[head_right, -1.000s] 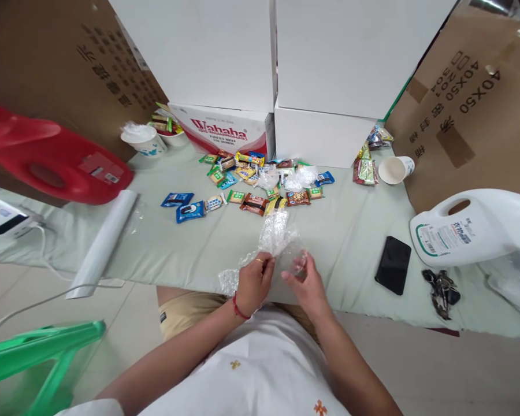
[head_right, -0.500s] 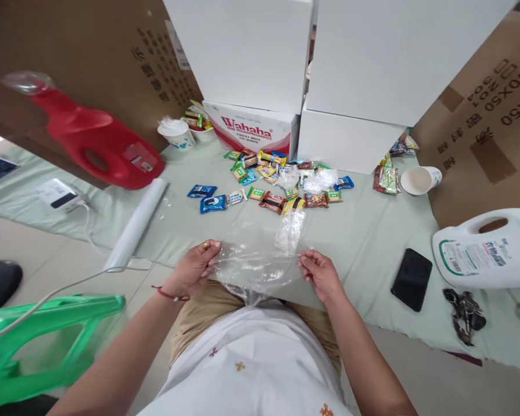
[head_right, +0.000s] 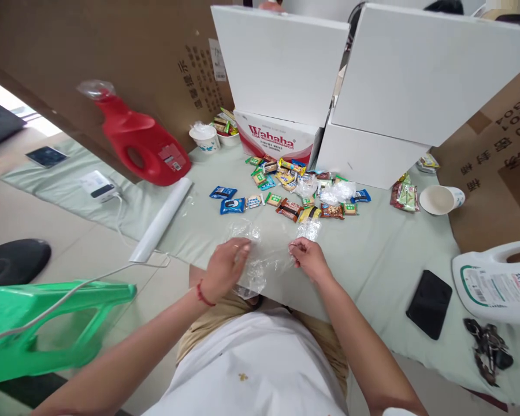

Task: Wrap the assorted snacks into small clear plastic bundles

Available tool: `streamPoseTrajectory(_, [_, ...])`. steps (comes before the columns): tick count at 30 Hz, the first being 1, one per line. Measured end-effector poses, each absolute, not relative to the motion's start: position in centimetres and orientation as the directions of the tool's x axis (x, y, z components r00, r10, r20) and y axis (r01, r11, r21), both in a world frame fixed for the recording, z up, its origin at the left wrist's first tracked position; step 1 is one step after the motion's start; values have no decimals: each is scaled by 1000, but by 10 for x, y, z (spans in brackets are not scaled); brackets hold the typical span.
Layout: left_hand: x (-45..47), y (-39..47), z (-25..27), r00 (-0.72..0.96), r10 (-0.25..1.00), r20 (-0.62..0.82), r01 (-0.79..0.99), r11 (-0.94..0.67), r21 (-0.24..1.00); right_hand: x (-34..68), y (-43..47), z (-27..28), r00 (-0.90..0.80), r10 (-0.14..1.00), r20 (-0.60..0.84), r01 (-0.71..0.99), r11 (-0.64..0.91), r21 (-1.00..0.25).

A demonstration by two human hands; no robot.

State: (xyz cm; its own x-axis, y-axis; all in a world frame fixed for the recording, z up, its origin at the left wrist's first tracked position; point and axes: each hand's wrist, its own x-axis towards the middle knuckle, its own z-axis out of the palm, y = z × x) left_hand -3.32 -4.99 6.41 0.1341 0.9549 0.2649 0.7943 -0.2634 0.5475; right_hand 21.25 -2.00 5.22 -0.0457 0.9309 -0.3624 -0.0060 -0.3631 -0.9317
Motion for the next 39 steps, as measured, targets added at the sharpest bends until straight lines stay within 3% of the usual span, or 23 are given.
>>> streamPoseTrajectory(3, [-34, -50, 29, 285, 946, 158, 892, -322, 317, 233, -7, 50, 37, 947, -319, 5, -320, -947])
streamPoseTrajectory(7, [-60, -50, 4, 395, 913, 96, 890, -407, 206, 281, 10, 45, 266, 944, -193, 175, -245, -954])
streamPoseTrajectory(10, [-74, -49, 3, 454, 887, 89, 866, -462, 189, 300, 18, 38, 432, 899, -79, 493, -309, -813])
streamPoseTrajectory(13, [-80, -47, 4, 501, 863, 73, 842, -505, 190, 288, 23, 26, 394, 913, -104, 670, -363, -647])
streamPoseTrajectory(18, [-90, -43, 1, 545, 837, 55, 816, -544, 193, 265, 19, 6, 122, 978, -170, 595, -209, -776])
streamPoseTrajectory(22, [-93, -42, -1, 557, 829, 37, 806, -552, 213, 314, 21, 21, 174, 964, -202, 591, -266, -761])
streamPoseTrajectory(24, [-90, -42, 0, 539, 841, 35, 815, -532, 230, 340, 28, 41, 297, 948, -119, 659, -293, -692])
streamPoseTrajectory(26, [-86, -42, 1, 519, 854, 32, 824, -511, 246, 343, 32, 64, 346, 932, 110, 783, -221, -581])
streamPoseTrajectory(27, [-84, -42, 3, 511, 859, 29, 828, -501, 252, 334, 29, 74, 288, 930, 229, 842, -132, -523])
streamPoseTrajectory(29, [-80, -43, 5, 500, 866, 15, 835, -486, 259, 296, 12, 85, -1, 931, 365, 891, 166, -423])
streamPoseTrajectory(31, [-78, -43, 7, 498, 867, -2, 838, -480, 260, 250, -16, 84, -431, 854, 291, 784, 514, -348])
streamPoseTrajectory(32, [-79, -42, 8, 503, 864, -9, 836, -483, 260, 232, -32, 78, -613, 754, 234, 684, 656, -320])
streamPoseTrajectory(33, [-81, -41, 9, 509, 860, -15, 833, -489, 260, 219, -46, 69, -720, 676, 158, 615, 726, -306])
streamPoseTrajectory(35, [-87, -39, 9, 531, 847, -28, 821, -506, 265, 216, -68, 47, -785, 618, 48, 579, 759, -297])
streamPoseTrajectory(39, [-105, -30, 10, 571, 818, -68, 795, -531, 291, 270, -84, 18, -704, 706, -70, 693, 663, -282])
